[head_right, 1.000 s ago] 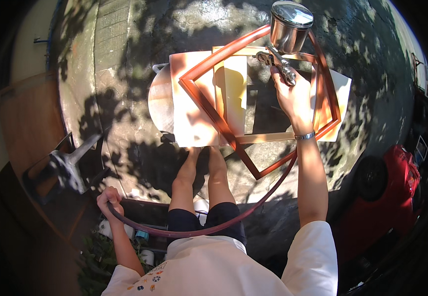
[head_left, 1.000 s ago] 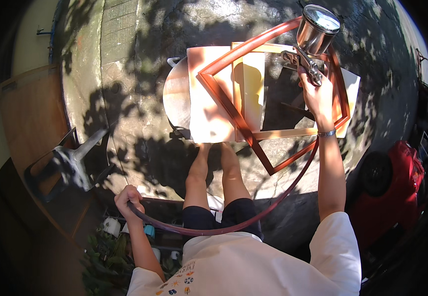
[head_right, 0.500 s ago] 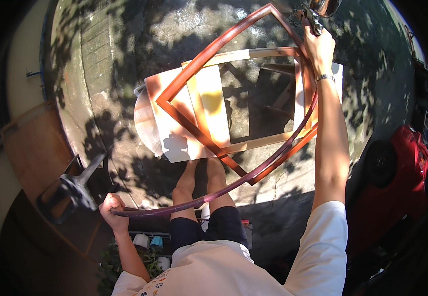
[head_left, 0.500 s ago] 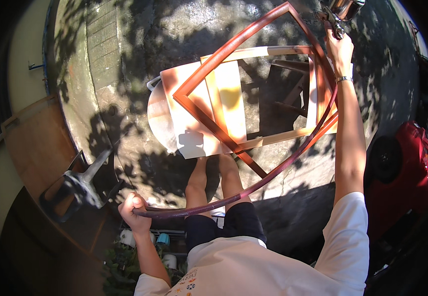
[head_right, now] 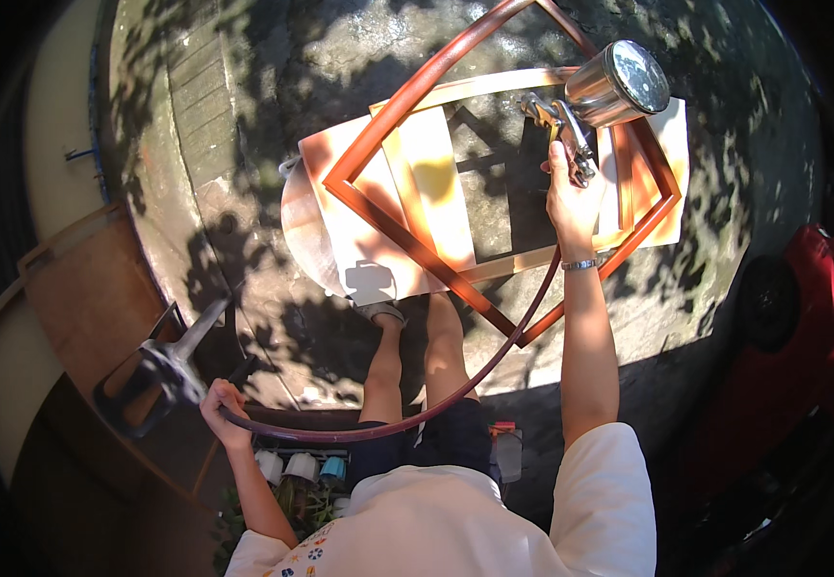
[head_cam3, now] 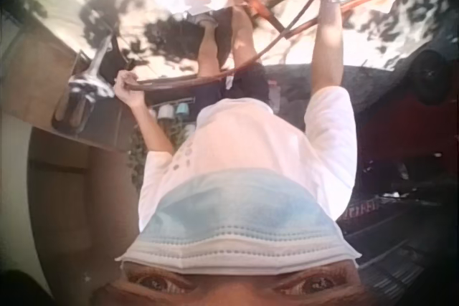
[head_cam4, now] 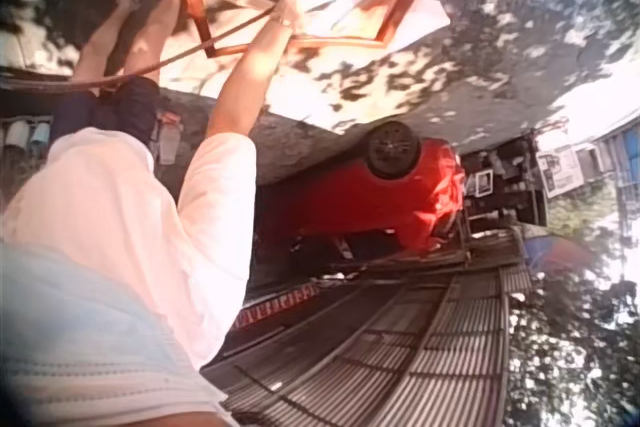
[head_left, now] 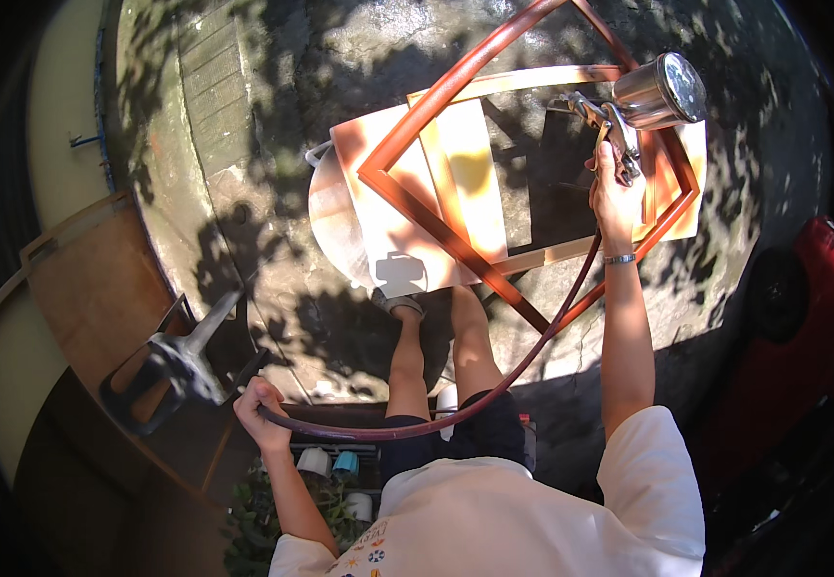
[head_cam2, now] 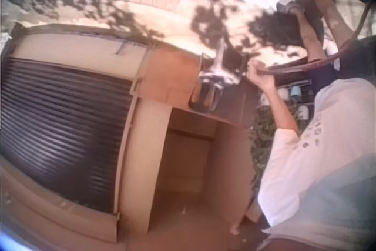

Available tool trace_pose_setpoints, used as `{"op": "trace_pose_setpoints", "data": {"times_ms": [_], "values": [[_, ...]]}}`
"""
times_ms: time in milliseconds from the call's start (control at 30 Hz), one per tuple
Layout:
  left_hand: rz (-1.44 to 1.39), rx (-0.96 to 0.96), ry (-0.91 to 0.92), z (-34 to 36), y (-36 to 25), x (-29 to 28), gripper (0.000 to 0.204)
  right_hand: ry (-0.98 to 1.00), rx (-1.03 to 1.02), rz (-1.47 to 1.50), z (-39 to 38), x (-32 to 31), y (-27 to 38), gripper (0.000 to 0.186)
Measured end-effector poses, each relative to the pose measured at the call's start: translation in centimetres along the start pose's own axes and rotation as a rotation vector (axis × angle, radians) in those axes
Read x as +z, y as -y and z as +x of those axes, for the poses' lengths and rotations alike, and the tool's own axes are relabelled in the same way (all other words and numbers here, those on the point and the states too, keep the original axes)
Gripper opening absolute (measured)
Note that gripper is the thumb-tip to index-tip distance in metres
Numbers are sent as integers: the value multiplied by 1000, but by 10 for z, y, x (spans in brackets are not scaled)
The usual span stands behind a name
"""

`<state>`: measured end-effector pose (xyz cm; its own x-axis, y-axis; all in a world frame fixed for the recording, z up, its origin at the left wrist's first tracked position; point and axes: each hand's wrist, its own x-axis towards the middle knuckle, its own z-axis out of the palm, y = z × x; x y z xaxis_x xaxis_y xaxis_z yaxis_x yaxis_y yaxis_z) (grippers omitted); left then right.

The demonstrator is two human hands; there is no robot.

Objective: The person retrieves a spray gun, picks up a wooden frame, and places it on a stand. They then spray paint the frame with a handheld spray gun, moving around to cover different sides. After finishing, they place the frame back on the ground.

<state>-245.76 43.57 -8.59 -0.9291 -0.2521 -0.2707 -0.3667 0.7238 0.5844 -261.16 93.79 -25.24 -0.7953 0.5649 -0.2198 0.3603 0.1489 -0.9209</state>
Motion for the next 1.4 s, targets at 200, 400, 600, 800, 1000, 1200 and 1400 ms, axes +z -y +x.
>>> {"op": "trace_pose_setpoints", "data": {"times_ms": [200,400,600,800,1000,1200,1400], "values": [[-64,47,-43,-14,35,-20,63,243,-110,-111,-139,20,-2,24],[-60,59,-69,-21,45,-30,63,538,-16,-110,-219,30,45,19],[-175,37,-91,-25,43,-30,63,636,-128,-120,-203,58,77,20],[-182,111,-118,-22,22,-16,62,433,-193,-302,-77,60,95,24],[-108,63,-11,-10,-10,6,62,86,-284,-585,88,21,79,40],[-42,24,165,6,-1,31,59,-232,-274,-523,171,-17,71,43],[137,-57,447,-5,90,49,45,-339,-450,-142,88,-42,90,36]]}}
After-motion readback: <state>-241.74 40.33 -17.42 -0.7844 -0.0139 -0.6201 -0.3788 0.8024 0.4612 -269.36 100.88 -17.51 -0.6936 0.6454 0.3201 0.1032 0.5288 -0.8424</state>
